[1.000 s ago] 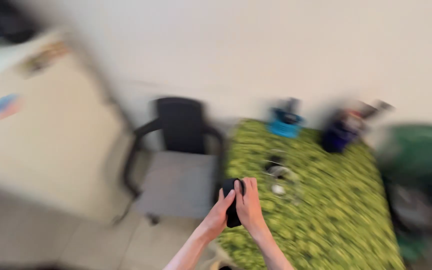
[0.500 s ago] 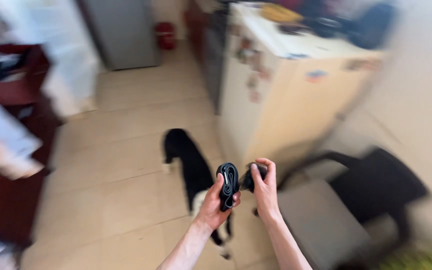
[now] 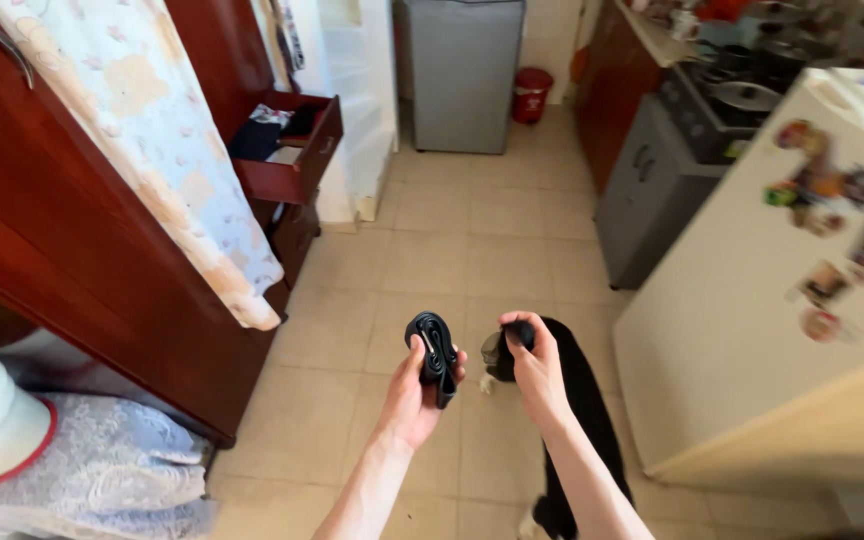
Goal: The recorder picks up several items from a table and places them into a wooden drawer to organize the space.
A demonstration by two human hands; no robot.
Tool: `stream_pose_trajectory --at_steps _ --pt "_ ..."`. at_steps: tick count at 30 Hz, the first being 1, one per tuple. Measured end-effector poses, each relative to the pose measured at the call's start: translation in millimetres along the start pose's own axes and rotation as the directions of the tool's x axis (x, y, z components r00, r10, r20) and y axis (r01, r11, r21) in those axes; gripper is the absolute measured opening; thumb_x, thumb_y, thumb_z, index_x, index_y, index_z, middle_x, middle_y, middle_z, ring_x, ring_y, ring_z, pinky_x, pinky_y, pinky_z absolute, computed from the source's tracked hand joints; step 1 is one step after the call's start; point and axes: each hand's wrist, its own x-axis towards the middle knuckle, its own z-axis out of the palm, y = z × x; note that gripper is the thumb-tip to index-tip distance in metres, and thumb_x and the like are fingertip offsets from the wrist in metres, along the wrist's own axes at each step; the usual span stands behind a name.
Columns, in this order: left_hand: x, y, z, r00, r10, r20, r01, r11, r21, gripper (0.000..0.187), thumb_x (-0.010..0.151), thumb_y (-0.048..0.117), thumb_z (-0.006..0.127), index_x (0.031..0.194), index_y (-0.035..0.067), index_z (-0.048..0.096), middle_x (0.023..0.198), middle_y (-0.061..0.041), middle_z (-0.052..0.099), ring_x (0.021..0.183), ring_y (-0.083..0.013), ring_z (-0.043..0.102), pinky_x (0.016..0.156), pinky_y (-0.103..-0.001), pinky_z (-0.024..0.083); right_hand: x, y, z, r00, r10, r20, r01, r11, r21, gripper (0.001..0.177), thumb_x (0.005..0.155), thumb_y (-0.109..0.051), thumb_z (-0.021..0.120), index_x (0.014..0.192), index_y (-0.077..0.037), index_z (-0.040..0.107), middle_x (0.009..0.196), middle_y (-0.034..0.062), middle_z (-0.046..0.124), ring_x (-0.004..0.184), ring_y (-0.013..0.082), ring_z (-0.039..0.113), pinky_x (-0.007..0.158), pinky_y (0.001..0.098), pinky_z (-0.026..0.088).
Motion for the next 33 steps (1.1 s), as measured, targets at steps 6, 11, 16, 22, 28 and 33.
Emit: stream_pose_trajectory --at_steps 6,11,16,22,28,33 --pt "144.3 65.2 -59.2 0.995 0.092 -0.039 -0.089 0.994 0.065 0.049 0.099 0.041 0.059 0.129 0.001 0.062 0.113 -0.013 0.074 0.097 -0.0220 0.070 0.079 -0.033 0.057 139.1 31.1 94.4 0.982 0.027 0.186 -0.062 0.981 0.185 0.012 0.105 -0.006 0.048 0.107 -0.011 0.059 0.093 0.0005 0.064 0.077 0.0094 0.059 0.071 0.0259 0.052" --pt "246.3 161.1 -90.6 0.981 0.173 -0.083 -0.164 0.982 0.098 0.046 0.097 0.037 0.063 0.127 0.002 0.062 0.111 -0.012 0.074 0.097 -0.0230 0.071 0.076 -0.033 0.057 292.8 60.1 193.9 0.962 0.022 0.273 -0.113 0.940 0.321 0.011 0.108 -0.008 0.046 0.109 -0.014 0.055 0.081 0.0003 0.052 0.061 0.0095 0.044 0.054 0.0270 0.038" --pt "321.1 264.2 -120.5 0.938 0.303 -0.171 -0.295 0.953 0.072 0.050 0.099 0.038 0.063 0.125 -0.004 0.063 0.112 -0.014 0.072 0.098 -0.0231 0.070 0.079 -0.033 0.056 397.6 45.8 303.2 0.923 0.131 0.363 -0.246 0.924 0.293 0.008 0.108 -0.018 0.046 0.108 -0.016 0.054 0.079 -0.0017 0.050 0.055 0.0090 0.038 0.049 0.0270 0.032" --pt "428.4 387.4 -150.8 0.878 0.443 -0.180 -0.414 0.892 0.180 0.038 0.092 0.026 0.071 0.119 0.002 0.060 0.110 -0.008 0.069 0.104 -0.0224 0.070 0.091 -0.036 0.058 525.2 81.9 406.3 0.900 0.244 0.362 -0.300 0.948 0.106 0.020 0.106 -0.035 0.050 0.100 -0.016 0.055 0.071 -0.0040 0.048 0.054 0.0086 0.042 0.046 0.0273 0.031" --pt "593.7 477.1 -210.4 0.847 0.469 -0.249 -0.427 0.880 0.207 0.034 0.085 0.012 0.075 0.114 0.010 0.057 0.103 -0.007 0.068 0.097 -0.0235 0.070 0.084 -0.039 0.058 659.5 129.7 472.3 0.917 0.250 0.310 -0.287 0.954 0.081 0.035 0.109 -0.042 0.048 0.087 -0.015 0.048 0.067 -0.0040 0.045 0.051 0.0079 0.039 0.044 0.0271 0.031" --pt "739.2 526.0 -283.5 0.766 0.603 -0.224 -0.351 0.683 0.640 0.047 0.083 0.008 0.088 0.120 0.002 0.059 0.108 -0.006 0.068 0.099 -0.0182 0.064 0.087 -0.034 0.053 748.3 160.1 505.7 0.917 0.315 0.245 -0.317 0.948 -0.033 0.032 0.107 -0.038 0.048 0.086 -0.014 0.050 0.067 -0.0025 0.046 0.048 0.0105 0.040 0.042 0.0289 0.030"
